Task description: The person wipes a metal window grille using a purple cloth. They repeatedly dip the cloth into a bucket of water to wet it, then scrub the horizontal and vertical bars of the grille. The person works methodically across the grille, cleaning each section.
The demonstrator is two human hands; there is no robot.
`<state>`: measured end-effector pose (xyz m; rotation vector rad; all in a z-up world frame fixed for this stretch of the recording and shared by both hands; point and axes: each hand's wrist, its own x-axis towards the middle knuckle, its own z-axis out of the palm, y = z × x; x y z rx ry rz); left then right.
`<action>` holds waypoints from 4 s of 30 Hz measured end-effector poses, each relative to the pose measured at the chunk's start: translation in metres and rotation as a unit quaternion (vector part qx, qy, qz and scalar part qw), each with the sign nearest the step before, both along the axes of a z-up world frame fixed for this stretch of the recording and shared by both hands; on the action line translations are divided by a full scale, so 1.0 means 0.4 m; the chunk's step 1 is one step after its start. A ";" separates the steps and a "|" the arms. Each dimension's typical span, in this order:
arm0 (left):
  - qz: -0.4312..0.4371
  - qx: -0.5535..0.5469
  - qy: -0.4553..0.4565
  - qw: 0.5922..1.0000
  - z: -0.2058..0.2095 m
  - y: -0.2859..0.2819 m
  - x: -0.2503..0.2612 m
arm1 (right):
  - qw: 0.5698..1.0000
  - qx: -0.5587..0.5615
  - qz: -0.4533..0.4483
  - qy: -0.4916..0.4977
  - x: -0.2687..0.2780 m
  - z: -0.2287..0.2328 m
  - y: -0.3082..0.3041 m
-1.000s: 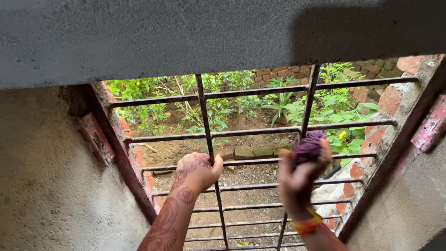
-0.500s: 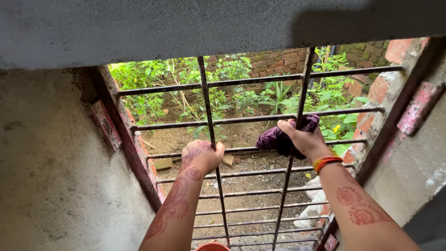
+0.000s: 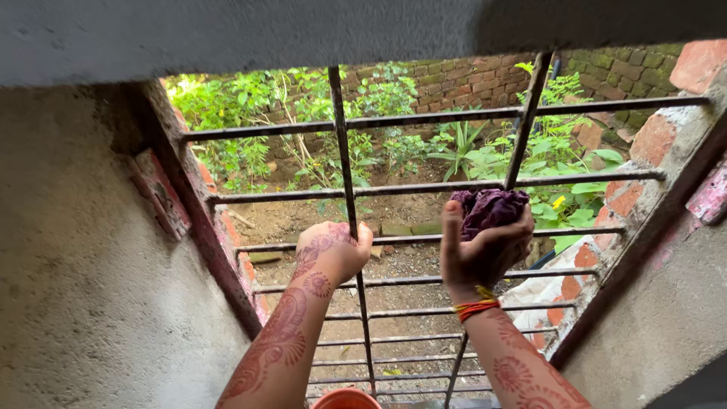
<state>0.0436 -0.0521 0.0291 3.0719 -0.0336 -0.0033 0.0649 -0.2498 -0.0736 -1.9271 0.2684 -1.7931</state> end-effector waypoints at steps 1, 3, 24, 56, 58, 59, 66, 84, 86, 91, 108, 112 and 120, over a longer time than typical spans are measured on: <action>0.002 0.000 0.008 1.000 0.000 0.001 0.003 | 0.998 0.045 0.037 0.025 0.012 0.007 -0.016; 0.007 -0.003 0.016 1.000 -0.001 0.003 0.007 | 0.982 0.133 0.112 0.074 0.036 0.033 -0.071; 0.002 -0.027 -0.036 0.999 -0.008 0.012 -0.005 | 0.932 0.208 0.187 0.230 0.016 0.041 -0.110; -0.017 -0.052 -0.074 0.996 -0.037 0.032 0.007 | 0.993 -0.099 -0.030 0.060 0.002 0.055 -0.063; -0.019 -0.044 -0.067 0.997 -0.036 0.032 0.003 | 0.975 -0.178 -0.133 -0.030 -0.008 0.050 -0.029; -0.020 -0.040 -0.066 0.997 -0.033 0.031 0.006 | 0.967 -0.200 -0.145 -0.059 -0.011 0.053 -0.030; -0.005 -0.029 -0.052 0.998 -0.049 0.025 0.020 | 0.967 -0.129 0.192 0.108 0.002 0.044 -0.149; 0.045 -0.117 -0.113 0.986 -0.090 -0.001 -0.054 | 0.955 -0.062 0.240 0.164 -0.016 0.005 -0.184; 0.012 -0.182 -0.130 0.975 -0.109 0.012 -0.069 | 0.962 -0.082 0.225 0.132 -0.031 -0.003 -0.183; -0.074 -0.088 -0.244 0.963 -0.183 0.042 -0.080 | 0.964 -0.083 0.241 0.080 -0.079 -0.020 -0.208; -0.017 0.021 -0.087 0.996 -0.073 0.012 -0.178 | 0.678 0.654 0.312 0.120 -0.138 -0.029 -0.395; 0.081 -0.156 -0.023 0.984 -0.040 -0.106 -0.266 | 0.591 0.620 0.485 0.178 -0.219 -0.010 -0.279; 0.056 -0.865 0.030 0.498 -0.197 -0.113 -0.302 | 0.369 0.434 0.735 0.368 -0.341 0.086 0.017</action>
